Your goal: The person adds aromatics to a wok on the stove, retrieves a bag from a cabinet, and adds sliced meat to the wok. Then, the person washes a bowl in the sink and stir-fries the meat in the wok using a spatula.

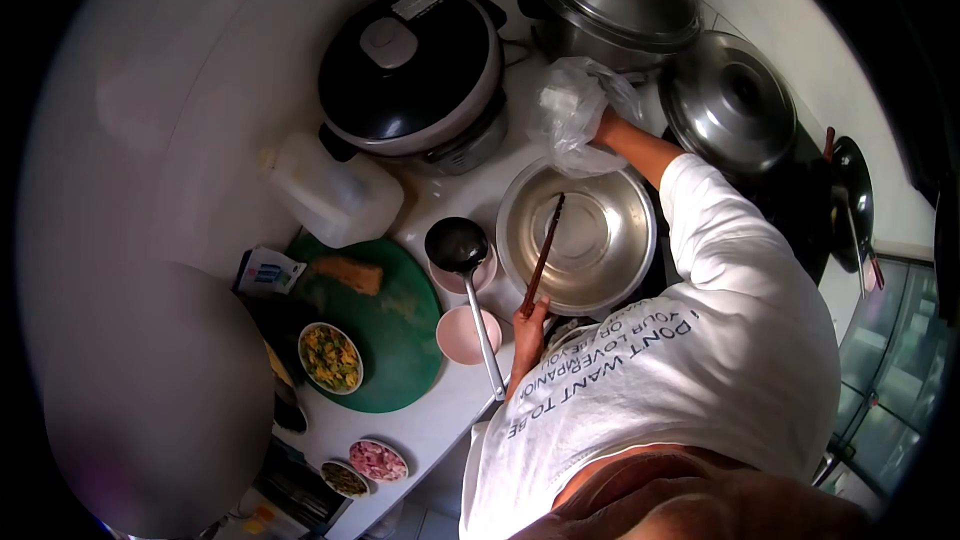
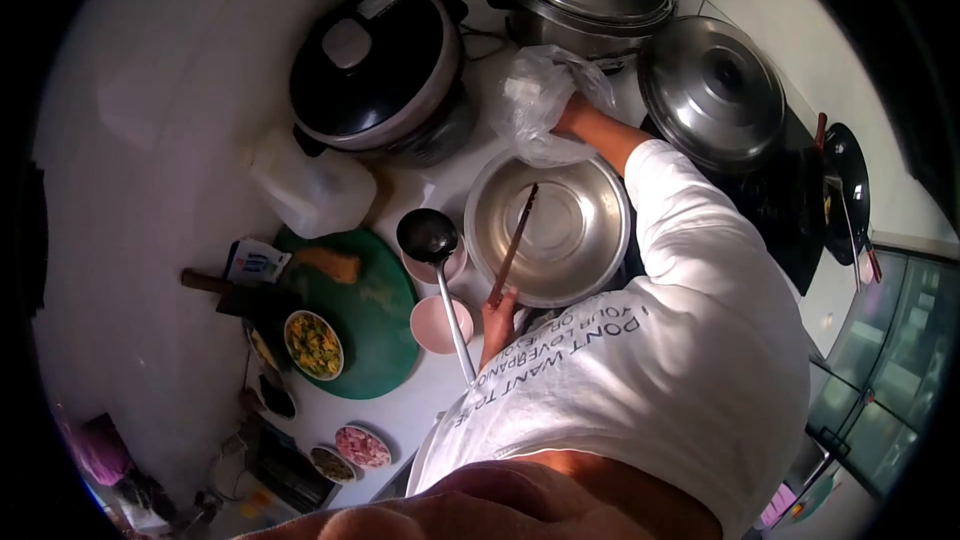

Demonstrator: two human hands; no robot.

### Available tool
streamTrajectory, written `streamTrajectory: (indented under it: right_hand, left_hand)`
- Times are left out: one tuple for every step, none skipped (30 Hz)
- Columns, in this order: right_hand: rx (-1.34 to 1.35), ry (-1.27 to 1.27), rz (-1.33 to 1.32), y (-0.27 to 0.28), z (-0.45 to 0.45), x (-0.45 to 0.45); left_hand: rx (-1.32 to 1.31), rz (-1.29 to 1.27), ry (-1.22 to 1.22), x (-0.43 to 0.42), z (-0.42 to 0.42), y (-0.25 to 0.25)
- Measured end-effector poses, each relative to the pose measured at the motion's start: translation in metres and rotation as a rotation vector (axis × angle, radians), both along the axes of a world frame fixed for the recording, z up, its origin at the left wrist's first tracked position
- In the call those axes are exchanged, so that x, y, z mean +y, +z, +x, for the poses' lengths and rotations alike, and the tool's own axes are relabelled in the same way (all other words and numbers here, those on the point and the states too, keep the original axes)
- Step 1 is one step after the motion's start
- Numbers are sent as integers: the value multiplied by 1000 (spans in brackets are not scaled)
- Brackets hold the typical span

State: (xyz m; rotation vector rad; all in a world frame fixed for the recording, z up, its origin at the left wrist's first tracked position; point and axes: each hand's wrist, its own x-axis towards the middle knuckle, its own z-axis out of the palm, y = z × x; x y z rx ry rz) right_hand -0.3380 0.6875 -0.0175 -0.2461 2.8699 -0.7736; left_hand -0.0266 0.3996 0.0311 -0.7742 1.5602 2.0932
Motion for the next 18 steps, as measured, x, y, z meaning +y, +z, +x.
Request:
streamTrajectory:
  right_hand:
    - [-30, -1, -12, 3, 1, 0]
    - [-58, -6, -22, 6, 2, 0]
    - [-86, -8, -33, 10, 3, 1]
    - [-117, -12, -47, 13, 5, 1]
    - [-149, -19, -61, 17, 6, 1]
    - [-186, -25, -79, 20, 6, 2]
    - [-220, -32, -98, 23, 7, 2]
    - [-257, -41, -117, 26, 8, 2]
    - [-291, -50, -136, 30, 10, 2]
    - [-326, -64, -162, 34, 10, 2]
    - [-359, -75, -189, 39, 12, 2]
    - [-393, -90, -216, 43, 13, 2]
    - [-426, -108, -244, 47, 15, 3]
    - [-459, -126, -279, 51, 18, 4]
    - [-488, -144, -317, 56, 22, 6]
    - [-525, -171, -365, 61, 25, 7]
    - [-543, -191, -422, 66, 30, 9]
    - [-557, -212, -477, 69, 33, 11]
  left_hand:
    - [4, -8, -7, 0, 0, -2]
    - [10, -15, -14, -1, 0, -5]
    - [17, -22, -23, -2, 0, -8]
    - [28, -14, -8, -1, 0, -10]
    - [34, -7, 7, 0, 2, -12]
    - [40, -1, 22, 0, 3, -13]
    - [55, -18, 11, 0, 4, -15]
    - [69, -35, 1, -2, 4, -16]
    - [85, -52, -8, -3, 5, -16]
    - [92, -65, -21, -4, 5, -16]
    - [101, -77, -33, -4, 4, -15]
    - [107, -87, -47, -4, 3, -12]
    - [117, -92, -39, -3, 2, -9]
    - [127, -96, -33, -1, 2, -5]
    - [137, -99, -26, 1, 1, -2]
    - [148, -97, -31, 0, 2, -4]
    - [160, -96, -35, -1, 3, -8]
    - [171, -95, -39, -1, 3, -8]
